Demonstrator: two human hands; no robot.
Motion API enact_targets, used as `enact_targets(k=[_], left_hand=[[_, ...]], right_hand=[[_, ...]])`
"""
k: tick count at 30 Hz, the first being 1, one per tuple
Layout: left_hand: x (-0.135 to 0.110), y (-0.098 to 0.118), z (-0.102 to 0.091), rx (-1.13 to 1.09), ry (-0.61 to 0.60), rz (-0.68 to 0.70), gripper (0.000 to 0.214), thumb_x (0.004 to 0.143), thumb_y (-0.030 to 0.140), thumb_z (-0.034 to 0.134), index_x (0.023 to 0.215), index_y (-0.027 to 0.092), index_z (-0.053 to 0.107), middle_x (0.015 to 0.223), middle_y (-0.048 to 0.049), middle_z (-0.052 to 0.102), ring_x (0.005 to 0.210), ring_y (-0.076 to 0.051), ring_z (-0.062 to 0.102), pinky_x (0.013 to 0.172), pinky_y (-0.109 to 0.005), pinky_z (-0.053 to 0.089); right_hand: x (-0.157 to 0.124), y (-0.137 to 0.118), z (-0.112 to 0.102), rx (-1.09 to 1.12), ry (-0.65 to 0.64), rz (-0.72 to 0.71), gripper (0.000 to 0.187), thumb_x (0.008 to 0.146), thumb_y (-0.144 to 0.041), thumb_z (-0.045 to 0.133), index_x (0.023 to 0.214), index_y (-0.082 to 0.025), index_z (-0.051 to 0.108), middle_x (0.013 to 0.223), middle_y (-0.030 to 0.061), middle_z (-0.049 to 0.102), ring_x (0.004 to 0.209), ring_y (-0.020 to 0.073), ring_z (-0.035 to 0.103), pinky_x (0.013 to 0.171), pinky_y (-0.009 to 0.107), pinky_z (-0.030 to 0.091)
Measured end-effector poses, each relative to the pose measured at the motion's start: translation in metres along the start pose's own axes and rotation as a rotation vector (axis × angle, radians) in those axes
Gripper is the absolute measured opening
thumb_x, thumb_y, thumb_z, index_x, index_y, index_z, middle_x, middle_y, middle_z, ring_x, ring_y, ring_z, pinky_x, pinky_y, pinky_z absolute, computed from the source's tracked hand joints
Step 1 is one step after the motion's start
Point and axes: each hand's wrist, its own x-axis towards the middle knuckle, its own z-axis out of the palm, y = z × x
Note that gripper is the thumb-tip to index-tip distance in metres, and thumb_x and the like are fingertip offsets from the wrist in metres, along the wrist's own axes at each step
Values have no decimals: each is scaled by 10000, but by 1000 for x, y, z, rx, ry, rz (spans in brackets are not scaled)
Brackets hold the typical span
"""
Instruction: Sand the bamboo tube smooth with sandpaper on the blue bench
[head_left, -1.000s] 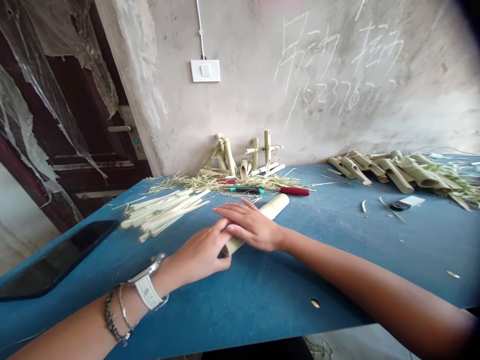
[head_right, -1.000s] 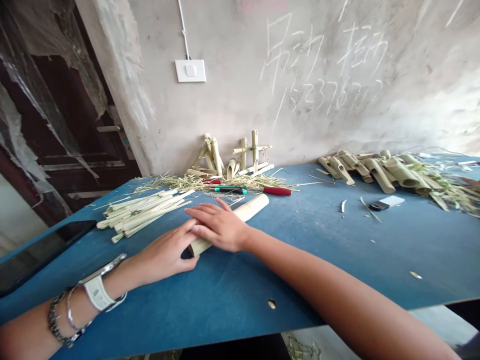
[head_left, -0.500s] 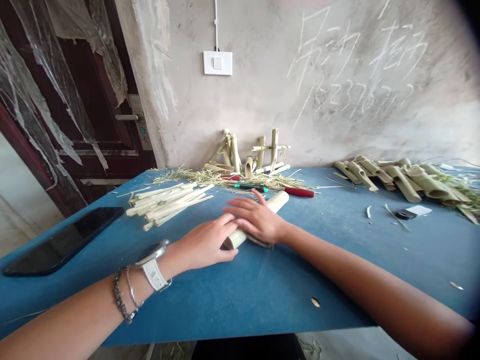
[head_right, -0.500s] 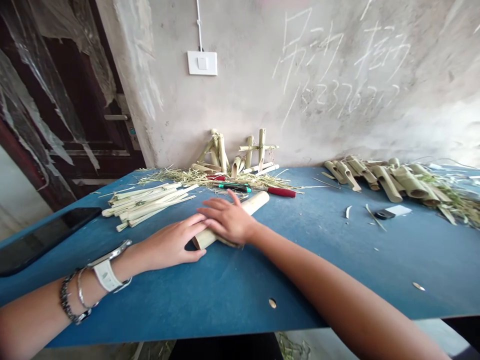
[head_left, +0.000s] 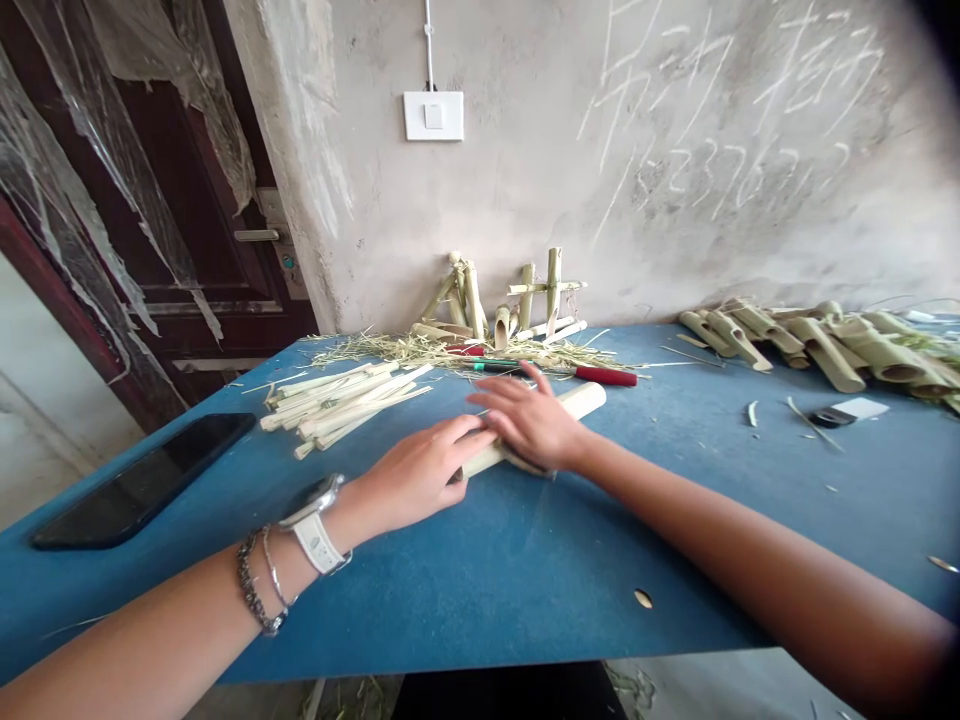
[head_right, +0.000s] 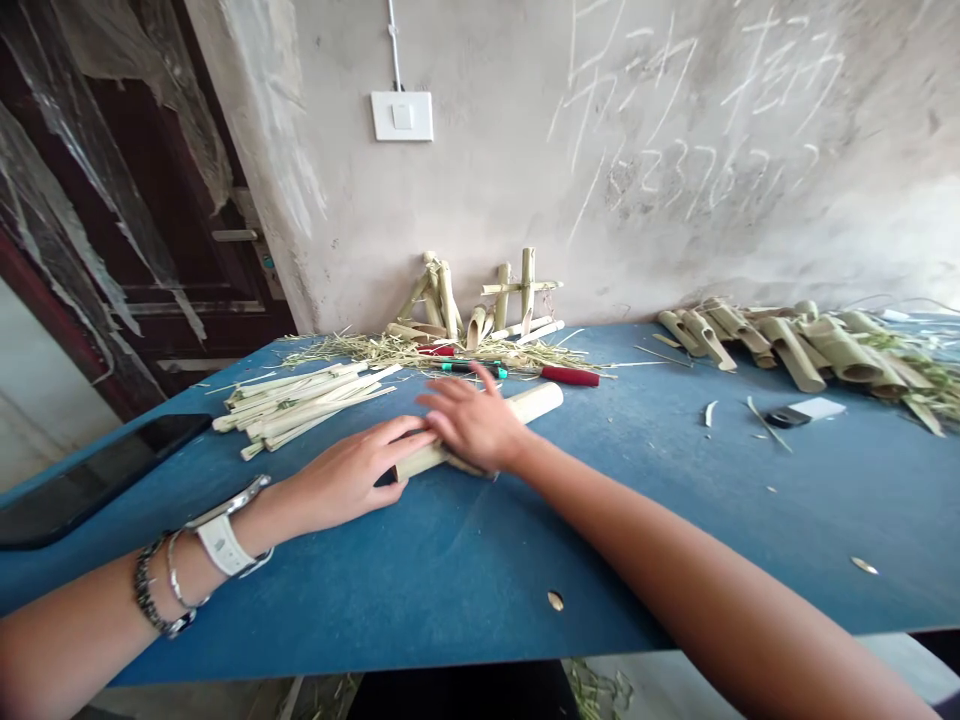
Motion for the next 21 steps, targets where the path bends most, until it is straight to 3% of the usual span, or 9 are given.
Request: enact_targets(k=[2, 5, 8, 11, 13, 15, 19, 21], left_hand=[[-1, 0, -1, 10, 23, 65, 535, 832, 64, 444, 1326, 270, 432, 1391, -70, 386, 1158, -214, 492, 960, -361, 441], [-1, 0, -2, 34, 26, 101, 481, 865, 58, 421, 1286, 280, 484, 1411, -65, 363, 1182, -204, 477, 973, -357, 438], [0, 2, -2, 95, 41, 136, 412, 889, 83, 422, 1244, 263, 531, 1393, -84, 385, 1189, -224, 469, 966, -382, 442], [2, 5, -2, 181, 67, 188, 316, 930, 168, 410, 1179, 259, 582, 1272, -92, 498, 1124, -243, 504, 910, -415, 468], [2, 8, -2, 224, 80, 214, 285, 942, 211, 403, 1137, 256, 606, 1205, -85, 542, 1094, -248, 515, 893, -429, 470], [1, 10, -3, 251, 93, 227, 270, 947, 244, 403, 1124, 245, 607, 1258, -81, 513, 1133, -254, 490, 929, -442, 447], [0, 12, -6, 297, 66, 228, 259, 948, 220, 393, 1112, 212, 593, 1377, -101, 407, 1182, -265, 459, 961, -432, 428], [-1, 14, -7, 293, 57, 236, 274, 940, 165, 379, 1119, 210, 582, 1366, -118, 412, 1172, -268, 473, 943, -425, 439]], right_hand=[[-6, 35, -2, -104, 9, 337, 434, 955, -317, 207, 1161, -222, 576, 1257, 58, 546, 1207, 236, 438, 1088, 533, 48], [-14, 72, -2, -153, 46, 572, 450, 936, -327, 223, 1085, -138, 603, 1174, 167, 563, 1168, 344, 448, 1000, 666, 95], [-11, 51, 0, -117, 32, 521, 446, 944, -340, 220, 1138, -146, 570, 1189, 153, 557, 1177, 313, 447, 1022, 619, 141], [-3, 1, 0, 16, -15, 245, 421, 965, -341, 204, 1238, -218, 499, 1253, 55, 542, 1199, 204, 441, 1077, 466, 175], [0, -15, -2, 119, -44, 72, 437, 977, -313, 160, 1229, -229, 508, 1236, 39, 558, 1173, 187, 466, 1079, 451, 161], [0, -4, -7, 80, -105, 93, 446, 975, -294, 166, 1134, -227, 577, 1167, 45, 598, 1122, 207, 503, 1069, 485, 139], [-12, 63, -15, -138, -181, 397, 425, 937, -228, 233, 904, -165, 652, 974, 128, 648, 1018, 311, 540, 949, 615, 216], [-15, 79, -17, -172, -165, 466, 431, 929, -189, 222, 874, -147, 648, 909, 152, 647, 981, 333, 546, 886, 638, 253]])
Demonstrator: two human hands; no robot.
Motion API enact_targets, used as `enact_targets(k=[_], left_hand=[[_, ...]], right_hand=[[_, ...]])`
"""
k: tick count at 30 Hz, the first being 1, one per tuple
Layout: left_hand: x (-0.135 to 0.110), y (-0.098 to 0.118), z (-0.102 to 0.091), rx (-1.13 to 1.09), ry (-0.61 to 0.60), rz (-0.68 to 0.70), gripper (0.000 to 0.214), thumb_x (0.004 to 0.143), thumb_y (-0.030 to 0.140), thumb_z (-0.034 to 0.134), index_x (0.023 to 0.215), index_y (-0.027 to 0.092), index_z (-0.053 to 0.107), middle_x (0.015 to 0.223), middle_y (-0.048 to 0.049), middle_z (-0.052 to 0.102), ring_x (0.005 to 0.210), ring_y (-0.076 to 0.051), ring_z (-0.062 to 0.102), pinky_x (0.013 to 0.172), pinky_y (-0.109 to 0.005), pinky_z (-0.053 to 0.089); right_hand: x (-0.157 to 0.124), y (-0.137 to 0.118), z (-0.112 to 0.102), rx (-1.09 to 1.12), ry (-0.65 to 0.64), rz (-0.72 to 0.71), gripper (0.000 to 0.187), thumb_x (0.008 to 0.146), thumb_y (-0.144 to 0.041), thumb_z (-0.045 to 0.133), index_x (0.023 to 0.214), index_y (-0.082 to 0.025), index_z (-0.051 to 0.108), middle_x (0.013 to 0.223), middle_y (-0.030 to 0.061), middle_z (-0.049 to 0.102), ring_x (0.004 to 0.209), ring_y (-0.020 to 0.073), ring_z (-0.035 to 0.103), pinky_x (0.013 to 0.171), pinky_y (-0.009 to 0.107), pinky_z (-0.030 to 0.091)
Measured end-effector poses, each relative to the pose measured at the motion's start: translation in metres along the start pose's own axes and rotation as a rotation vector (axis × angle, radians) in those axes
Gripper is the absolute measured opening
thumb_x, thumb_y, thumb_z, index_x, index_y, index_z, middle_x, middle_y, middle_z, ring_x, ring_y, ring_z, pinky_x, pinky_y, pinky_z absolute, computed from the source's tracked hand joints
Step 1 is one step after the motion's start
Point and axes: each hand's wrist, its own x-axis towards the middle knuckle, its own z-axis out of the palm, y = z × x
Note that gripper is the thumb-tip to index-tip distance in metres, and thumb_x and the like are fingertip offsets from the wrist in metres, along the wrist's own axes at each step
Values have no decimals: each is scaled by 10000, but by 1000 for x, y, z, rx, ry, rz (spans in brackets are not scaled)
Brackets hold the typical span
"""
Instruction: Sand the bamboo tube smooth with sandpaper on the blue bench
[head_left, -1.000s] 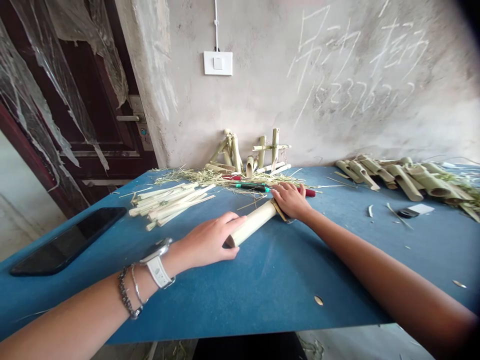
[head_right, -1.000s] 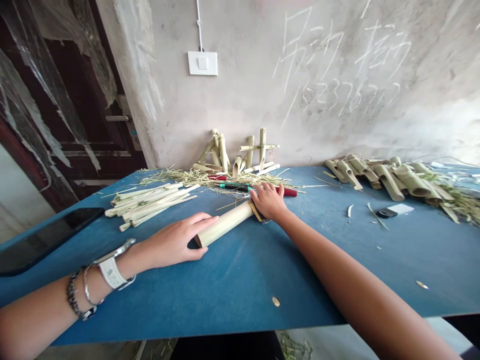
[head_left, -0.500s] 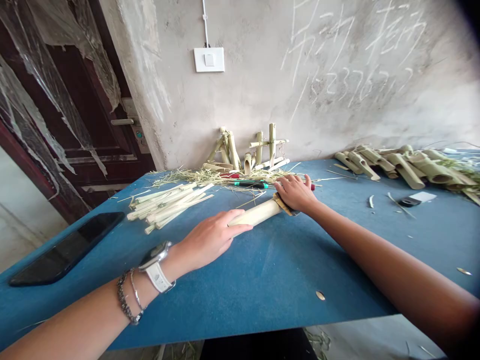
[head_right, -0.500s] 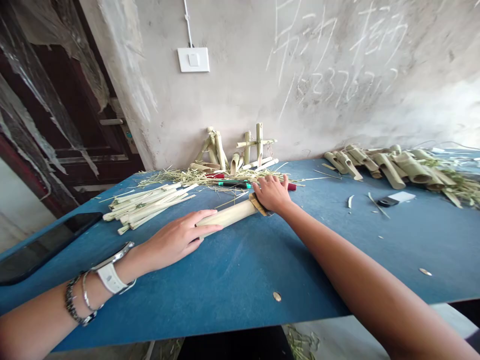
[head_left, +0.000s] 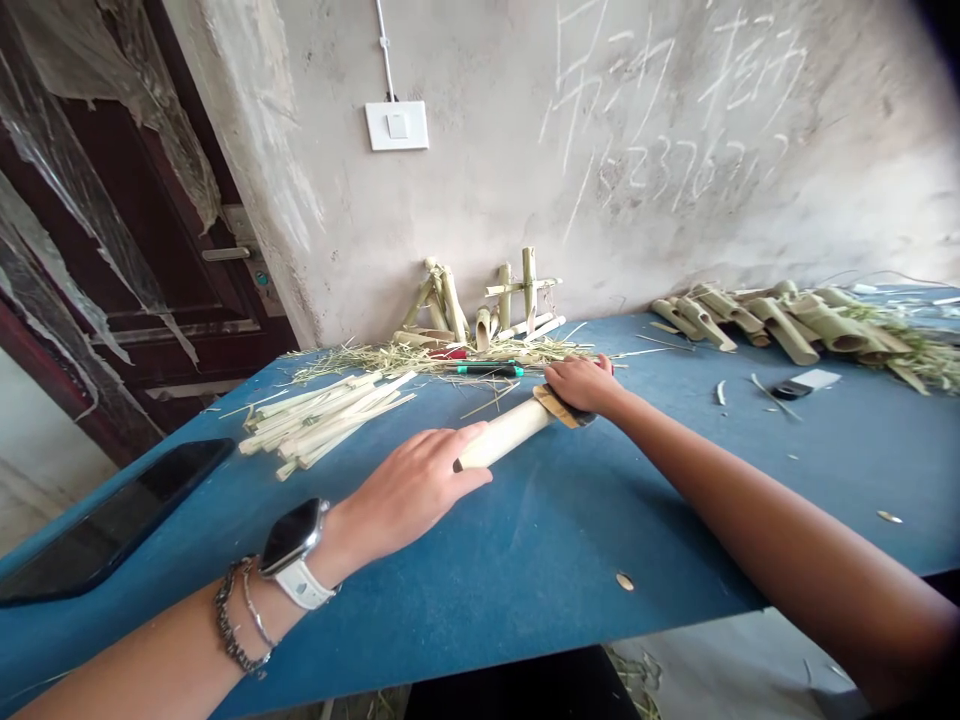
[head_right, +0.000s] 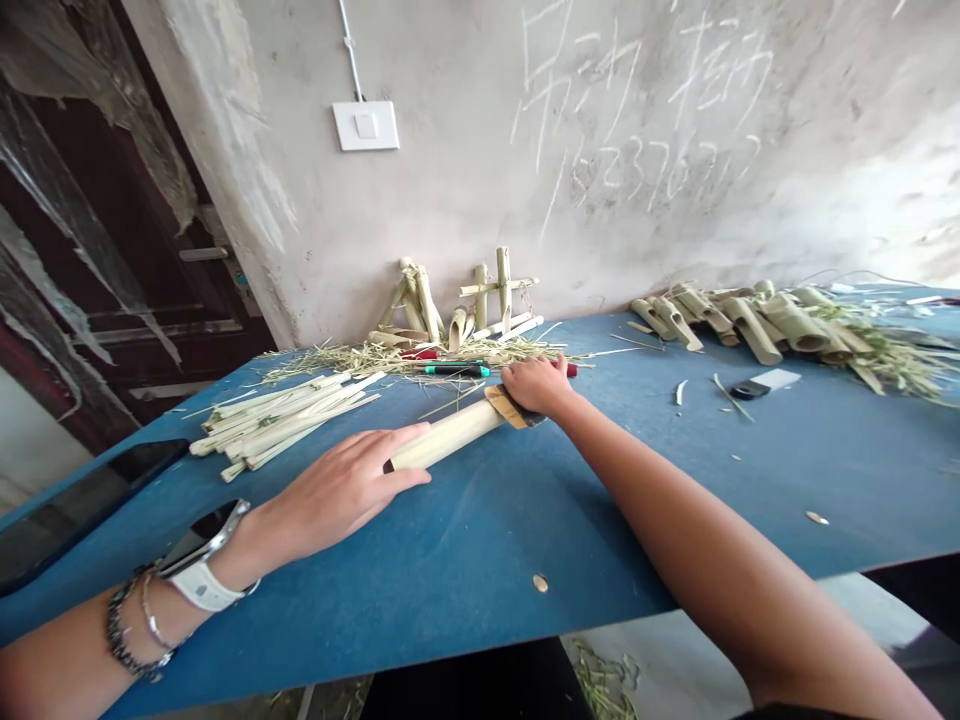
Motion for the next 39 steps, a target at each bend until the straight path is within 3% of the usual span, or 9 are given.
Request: enact_targets(k=[3, 8, 11, 13, 16, 24, 30, 33, 39], left_hand=[[1, 2, -1, -32, 10, -19, 317, 924, 159, 378, 1204, 221, 514, 1340, -128, 435, 1107, -258, 527, 900, -416, 465], [2, 0, 1, -144, -84, -178, 295, 902, 290, 410, 1170, 193, 486, 1052, -81, 605, 856, -214, 620, 729, -333, 504], [2, -1, -1, -225, -114, -268, 377, 882, 301, 415, 1246, 201, 411, 1120, -84, 607, 845, -209, 634, 713, -314, 494], [2, -1, -3, -241, -131, -298, 411, 885, 301, 396, 1285, 207, 372, 1136, -82, 614, 856, -219, 639, 708, -317, 486], [2, 0, -5, -227, -147, -299, 404, 895, 303, 369, 1290, 223, 372, 1124, -68, 626, 869, -225, 638, 697, -316, 476], [1, -10, -3, -114, -42, -334, 399, 853, 422, 492, 1183, 197, 488, 1139, -65, 583, 1009, -244, 561, 788, -354, 467], [0, -10, -1, -21, -30, -459, 346, 912, 305, 385, 1219, 163, 458, 1182, -93, 522, 873, -204, 608, 669, -306, 478], [0, -13, 0, 36, 10, -504, 319, 933, 243, 305, 1191, 161, 474, 1202, -101, 486, 785, -164, 610, 604, -273, 457], [-2, -24, 8, -27, -139, -525, 432, 863, 465, 489, 1173, 165, 487, 1158, -88, 521, 864, -215, 607, 659, -298, 468]], right_hand=[[-7, -24, -1, 5, 20, -76, 408, 946, -201, 235, 906, -169, 640, 946, 128, 639, 992, 300, 541, 914, 608, 248], [-22, -88, 0, 136, 13, -510, 299, 966, -310, 317, 1027, -263, 606, 1094, 6, 606, 1033, 174, 521, 1044, 421, 193], [-14, -59, 5, 114, 41, -373, 366, 966, -286, 263, 1002, -230, 623, 1053, 47, 614, 1043, 217, 517, 1041, 499, 153], [-6, -22, 12, 86, 44, -206, 413, 953, -274, 239, 963, -181, 642, 1015, 120, 611, 1027, 295, 515, 951, 590, 228], [3, 14, 23, 81, 46, -51, 389, 934, -281, 267, 1040, -177, 626, 1084, 153, 589, 1086, 344, 467, 906, 594, 285], [3, -34, 17, 235, 102, -55, 463, 969, -416, 129, 1320, -259, 387, 1316, 59, 454, 1225, 209, 395, 1023, 411, 308], [-5, -22, 4, 194, 105, -53, 509, 892, -505, 373, 1295, -195, 387, 1294, 127, 410, 1223, 296, 368, 1006, 448, 321], [-8, -23, 1, 147, 32, -59, 507, 844, -502, 466, 1209, -151, 445, 1221, 153, 428, 1172, 311, 418, 963, 433, 370], [-19, -41, -4, 93, -220, -94, 566, 781, -566, 533, 1180, -165, 519, 1251, 165, 411, 1050, 340, 530, 827, 438, 461]])
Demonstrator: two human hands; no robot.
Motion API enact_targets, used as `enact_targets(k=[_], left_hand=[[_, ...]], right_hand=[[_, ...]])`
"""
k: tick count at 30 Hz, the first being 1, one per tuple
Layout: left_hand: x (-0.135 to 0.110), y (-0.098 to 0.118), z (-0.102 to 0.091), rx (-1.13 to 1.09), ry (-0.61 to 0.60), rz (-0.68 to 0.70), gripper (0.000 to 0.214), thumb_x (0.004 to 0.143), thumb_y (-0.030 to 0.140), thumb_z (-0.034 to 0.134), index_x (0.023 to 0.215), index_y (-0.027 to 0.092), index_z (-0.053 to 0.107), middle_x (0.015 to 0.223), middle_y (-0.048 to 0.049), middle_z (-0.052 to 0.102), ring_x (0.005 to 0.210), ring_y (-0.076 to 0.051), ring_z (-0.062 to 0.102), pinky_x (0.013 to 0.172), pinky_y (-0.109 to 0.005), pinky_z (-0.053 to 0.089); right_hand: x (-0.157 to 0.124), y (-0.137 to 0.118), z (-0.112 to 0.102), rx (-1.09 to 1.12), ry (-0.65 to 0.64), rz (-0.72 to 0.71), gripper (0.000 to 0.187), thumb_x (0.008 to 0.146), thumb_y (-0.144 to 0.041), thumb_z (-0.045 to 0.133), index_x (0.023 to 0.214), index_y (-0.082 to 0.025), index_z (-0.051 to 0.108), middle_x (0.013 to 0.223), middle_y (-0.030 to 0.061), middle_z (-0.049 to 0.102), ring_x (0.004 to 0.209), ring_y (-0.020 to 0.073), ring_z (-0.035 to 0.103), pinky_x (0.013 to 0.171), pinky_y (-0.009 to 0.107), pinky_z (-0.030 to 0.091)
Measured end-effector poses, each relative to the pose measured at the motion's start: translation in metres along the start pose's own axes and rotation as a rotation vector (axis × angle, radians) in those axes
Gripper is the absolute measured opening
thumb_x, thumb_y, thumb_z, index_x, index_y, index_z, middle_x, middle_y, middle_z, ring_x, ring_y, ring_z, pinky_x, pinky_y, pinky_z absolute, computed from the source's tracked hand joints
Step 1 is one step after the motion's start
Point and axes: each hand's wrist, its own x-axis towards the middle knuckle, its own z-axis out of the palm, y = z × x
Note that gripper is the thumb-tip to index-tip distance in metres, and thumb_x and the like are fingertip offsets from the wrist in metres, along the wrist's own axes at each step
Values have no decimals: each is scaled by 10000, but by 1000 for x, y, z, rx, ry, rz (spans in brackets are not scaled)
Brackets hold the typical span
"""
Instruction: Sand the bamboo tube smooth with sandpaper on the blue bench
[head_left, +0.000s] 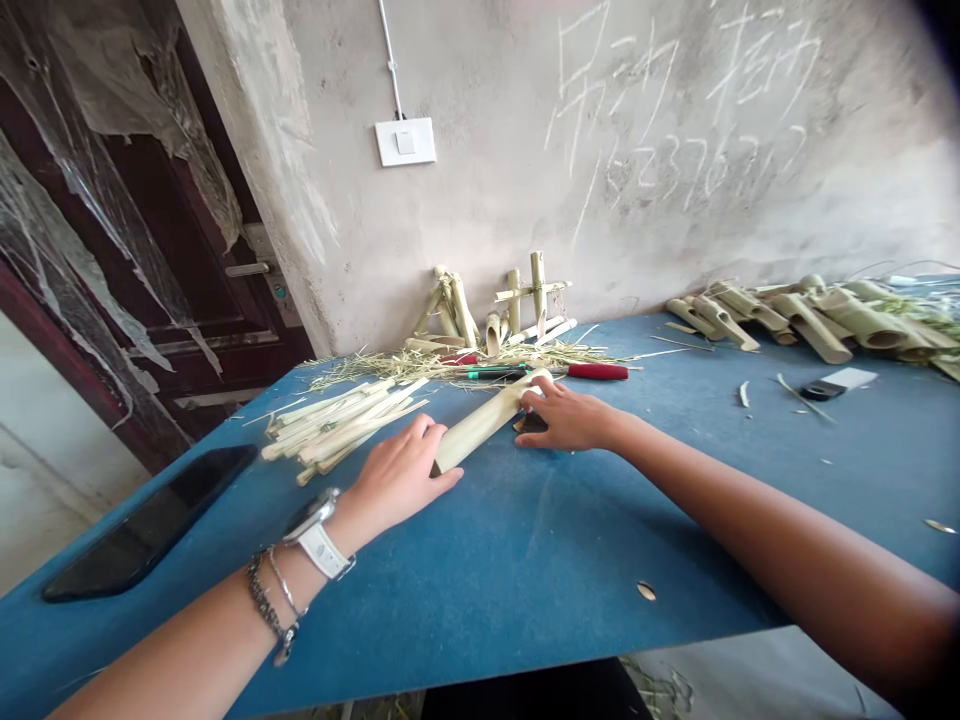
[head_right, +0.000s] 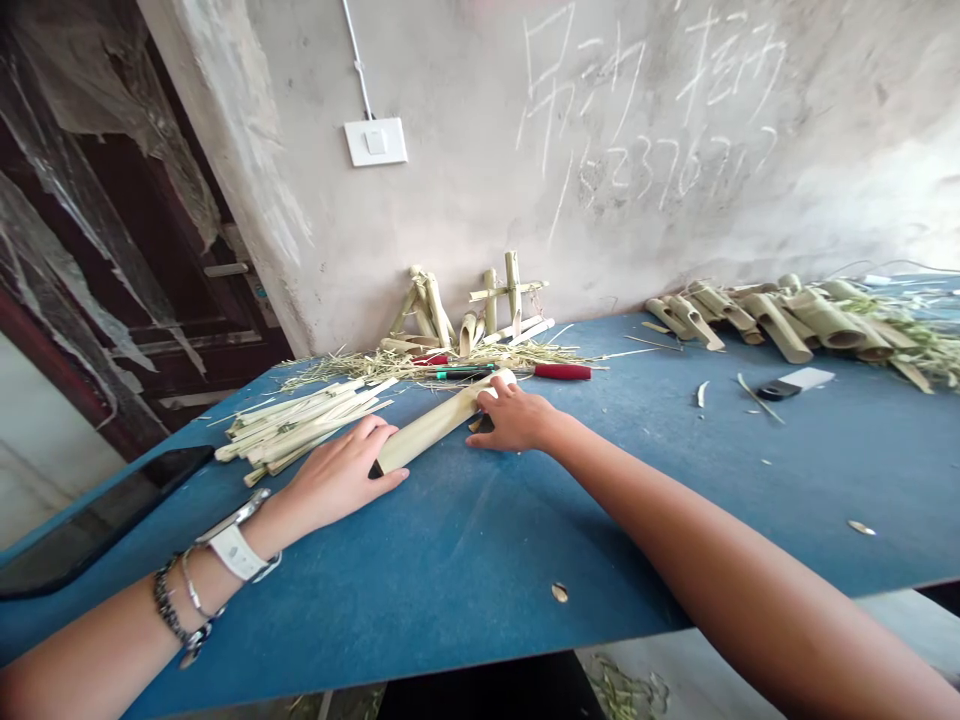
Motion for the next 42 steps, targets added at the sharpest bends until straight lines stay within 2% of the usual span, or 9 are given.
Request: enact_targets(k=[7, 14, 17, 22, 25, 28, 33, 37, 42], left_hand=[[3, -2, -1, -25, 62, -40, 393, 903, 345, 462, 1253, 171, 421, 1141, -86, 566, 917, -222, 606, 719, -318, 464], [5, -7, 2, 17, 61, -23, 314, 959, 287, 303, 1130, 164, 536, 1097, -92, 593, 937, -228, 602, 693, -299, 447], [6, -9, 4, 38, 72, -6, 363, 958, 343, 309, 1216, 152, 478, 1200, -119, 528, 949, -229, 595, 663, -285, 447], [8, -10, 3, 49, 80, 101, 544, 849, 420, 552, 1311, 199, 367, 1264, -98, 470, 985, -237, 573, 686, -286, 463], [9, -10, 3, 28, 50, 86, 404, 877, 326, 521, 1252, 212, 423, 1194, -73, 521, 985, -231, 570, 711, -291, 464], [11, -10, 4, 3, 40, 37, 320, 921, 253, 410, 1229, 168, 427, 1184, -95, 541, 963, -226, 586, 733, -307, 465], [7, -4, 4, 4, 18, 10, 347, 960, 267, 265, 1253, 149, 407, 1164, -123, 578, 869, -234, 629, 679, -327, 466], [-2, 6, -3, -6, -11, 27, 399, 966, 302, 204, 1275, 156, 410, 1158, -118, 596, 863, -236, 636, 676, -332, 460], [-5, 12, -10, -36, -68, 25, 511, 875, 507, 406, 1301, 225, 420, 1151, -90, 616, 808, -259, 635, 633, -335, 438]], right_hand=[[2, 15, -7, -3, -100, -13, 527, 755, -432, 616, 1199, -166, 516, 1196, 125, 505, 903, 256, 605, 744, 341, 475], [10, 24, -8, -63, -23, -20, 259, 856, -271, 476, 1051, -141, 585, 1028, 117, 619, 948, 260, 588, 768, 322, 423], [11, 24, -8, -80, -7, -11, 250, 880, -167, 385, 1016, -147, 594, 1015, 111, 632, 941, 237, 592, 757, 306, 408], [8, 20, -7, -80, -66, 30, 303, 894, -388, 431, 971, -159, 615, 976, 103, 647, 853, 242, 612, 636, 297, 408], [6, 16, -5, -82, -71, 48, 478, 838, -583, 438, 1002, -166, 602, 1013, 104, 639, 834, 258, 613, 580, 303, 399], [5, 14, -4, -93, -67, 53, 549, 781, -630, 478, 1059, -166, 573, 1062, 106, 624, 863, 263, 608, 573, 300, 402], [5, 13, -7, -140, -41, 54, 377, 781, -444, 526, 1021, -160, 592, 998, 106, 647, 837, 261, 623, 609, 303, 418], [5, 9, -11, -191, 34, 110, 308, 839, -268, 410, 1039, -119, 589, 919, 149, 662, 830, 296, 633, 612, 333, 424], [7, 18, -9, -209, 59, 140, 250, 811, -188, 472, 1008, -129, 614, 922, 151, 665, 847, 285, 630, 647, 333, 438]])
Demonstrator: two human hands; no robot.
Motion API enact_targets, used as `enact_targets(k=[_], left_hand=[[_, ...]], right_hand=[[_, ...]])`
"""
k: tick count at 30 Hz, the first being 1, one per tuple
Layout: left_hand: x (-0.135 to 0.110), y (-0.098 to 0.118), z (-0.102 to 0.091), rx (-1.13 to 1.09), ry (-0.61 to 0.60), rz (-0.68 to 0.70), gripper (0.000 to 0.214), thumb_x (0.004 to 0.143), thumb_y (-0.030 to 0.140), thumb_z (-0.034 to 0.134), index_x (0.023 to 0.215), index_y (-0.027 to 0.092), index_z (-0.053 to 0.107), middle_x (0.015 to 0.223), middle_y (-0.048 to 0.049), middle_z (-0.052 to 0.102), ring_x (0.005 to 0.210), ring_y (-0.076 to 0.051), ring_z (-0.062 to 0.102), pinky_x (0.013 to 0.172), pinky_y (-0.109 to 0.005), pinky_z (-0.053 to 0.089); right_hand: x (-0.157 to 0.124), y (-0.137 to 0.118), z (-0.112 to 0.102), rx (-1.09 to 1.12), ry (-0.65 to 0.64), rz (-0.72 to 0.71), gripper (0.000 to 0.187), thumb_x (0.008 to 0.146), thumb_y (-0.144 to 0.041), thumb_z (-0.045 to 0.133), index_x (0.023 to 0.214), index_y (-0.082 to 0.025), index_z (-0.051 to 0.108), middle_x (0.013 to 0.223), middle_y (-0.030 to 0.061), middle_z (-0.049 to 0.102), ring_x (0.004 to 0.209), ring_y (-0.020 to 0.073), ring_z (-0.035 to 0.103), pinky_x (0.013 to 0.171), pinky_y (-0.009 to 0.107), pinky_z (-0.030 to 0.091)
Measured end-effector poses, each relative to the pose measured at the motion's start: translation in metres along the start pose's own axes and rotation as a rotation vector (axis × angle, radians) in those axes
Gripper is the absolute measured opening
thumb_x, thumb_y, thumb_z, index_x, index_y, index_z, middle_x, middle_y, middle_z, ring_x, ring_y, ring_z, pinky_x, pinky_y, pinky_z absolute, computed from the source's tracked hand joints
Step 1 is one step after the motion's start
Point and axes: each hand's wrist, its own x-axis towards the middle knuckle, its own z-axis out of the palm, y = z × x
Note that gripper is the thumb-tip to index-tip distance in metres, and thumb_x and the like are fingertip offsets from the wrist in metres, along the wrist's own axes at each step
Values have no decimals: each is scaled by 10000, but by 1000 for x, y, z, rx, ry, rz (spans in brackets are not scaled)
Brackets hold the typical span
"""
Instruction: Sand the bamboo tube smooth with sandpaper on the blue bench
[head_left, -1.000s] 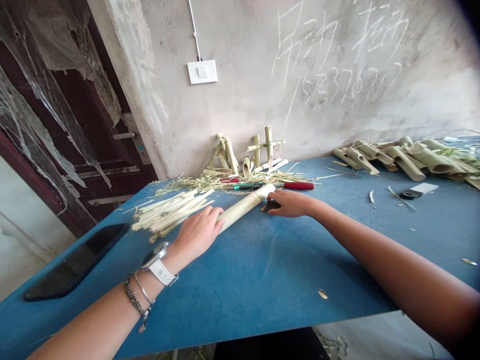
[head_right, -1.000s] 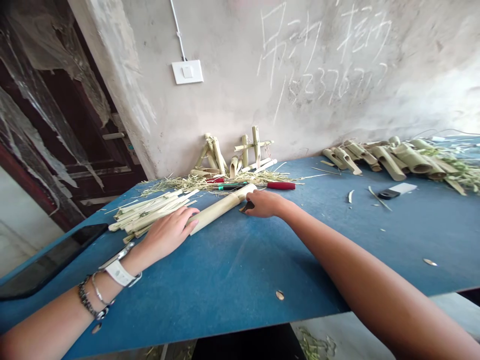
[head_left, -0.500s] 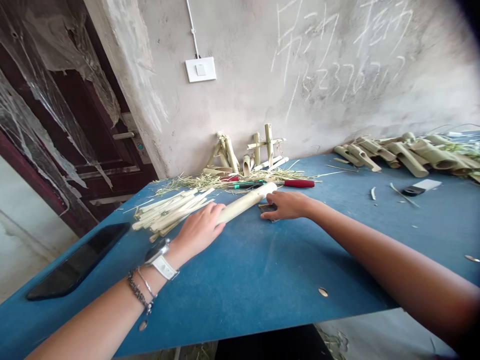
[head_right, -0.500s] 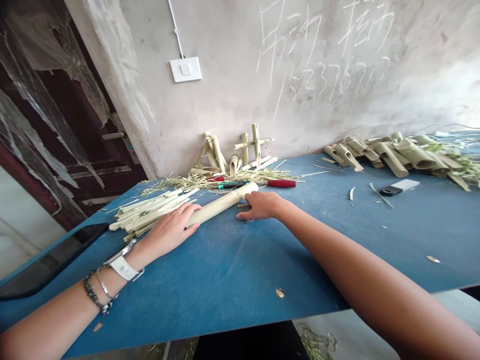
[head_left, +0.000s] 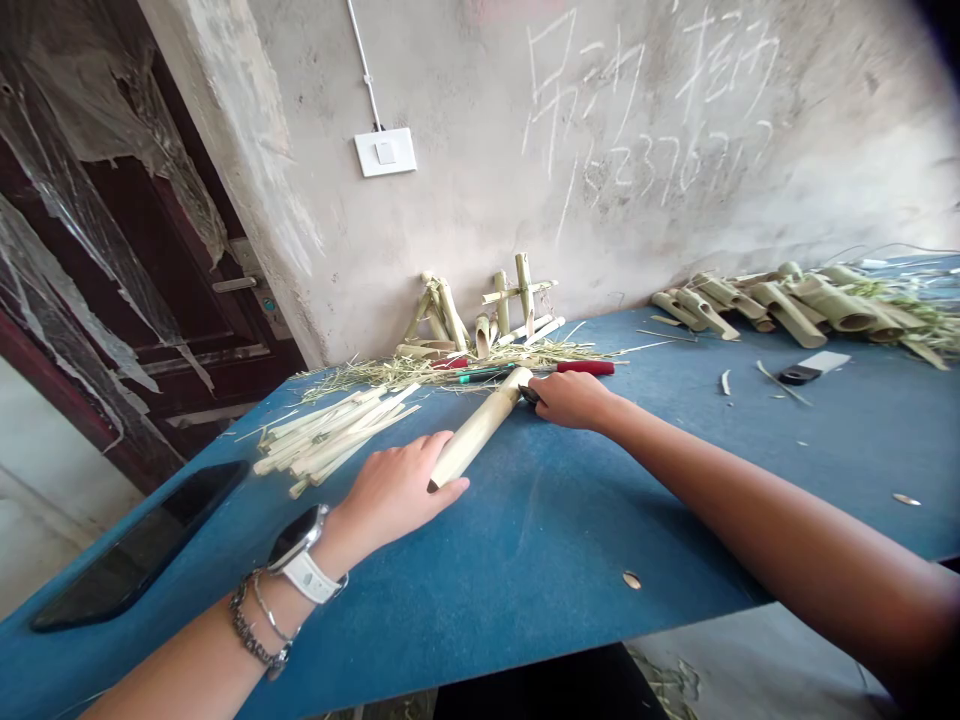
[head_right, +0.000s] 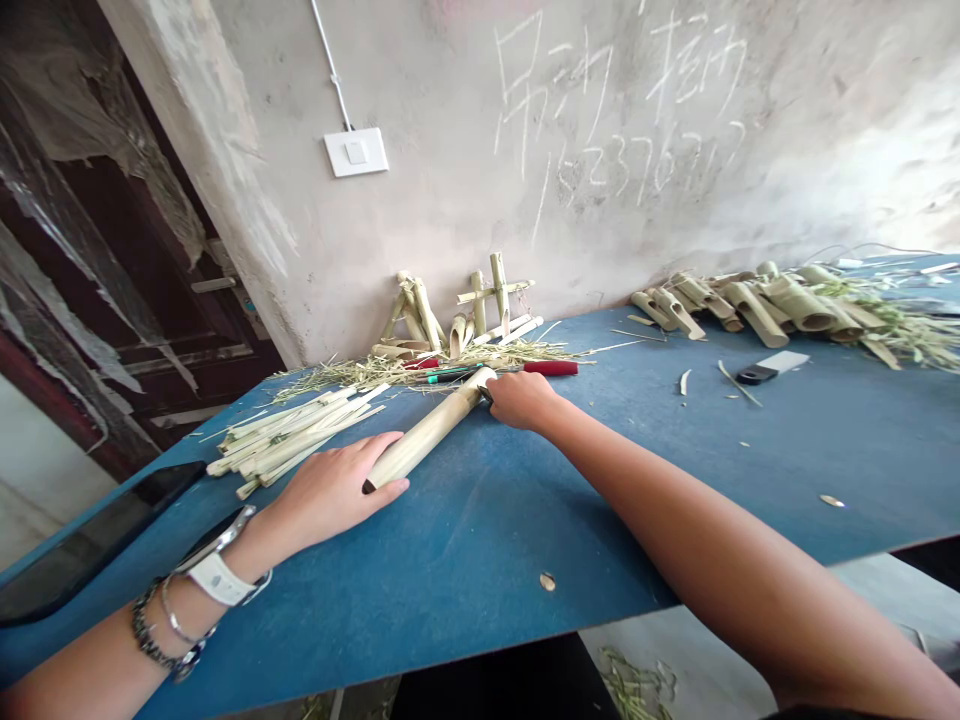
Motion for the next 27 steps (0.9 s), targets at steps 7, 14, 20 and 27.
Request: enact_targets(k=[7, 14, 20, 27], left_hand=[[2, -4, 3, -117, -12, -63, 524, 808, 434, 489, 1285, 223, 441, 1132, -102, 617, 834, -269, 621, 661, -348, 444], [4, -7, 9, -535, 14, -141, 518, 717, 358, 583, 1208, 200, 530, 1209, -134, 562, 1049, -369, 523, 880, -504, 374], [14, -25, 7, -1012, -84, -199, 353, 823, 392, 489, 996, 103, 599, 884, -133, 650, 754, -227, 617, 675, -375, 510], [19, -33, -3, -1534, 118, -151, 382, 878, 350, 461, 1150, 90, 527, 963, -131, 618, 787, -157, 578, 707, -282, 507]], right_hand=[[6, 15, -1, 109, 140, 72, 278, 887, -217, 404, 1034, -180, 637, 995, 118, 665, 895, 283, 621, 696, 350, 465], [4, -16, 7, 274, 209, -375, 468, 883, -92, 362, 1283, -280, 517, 1325, -18, 513, 1166, 170, 501, 966, 287, 396], [12, 18, 12, 304, 322, -146, 441, 832, -44, 355, 1150, -185, 625, 1223, 106, 558, 1112, 258, 517, 953, 403, 385], [8, 20, 0, 423, 137, -299, 288, 757, -66, 471, 922, -188, 673, 928, 13, 669, 877, 168, 597, 815, 263, 441]])
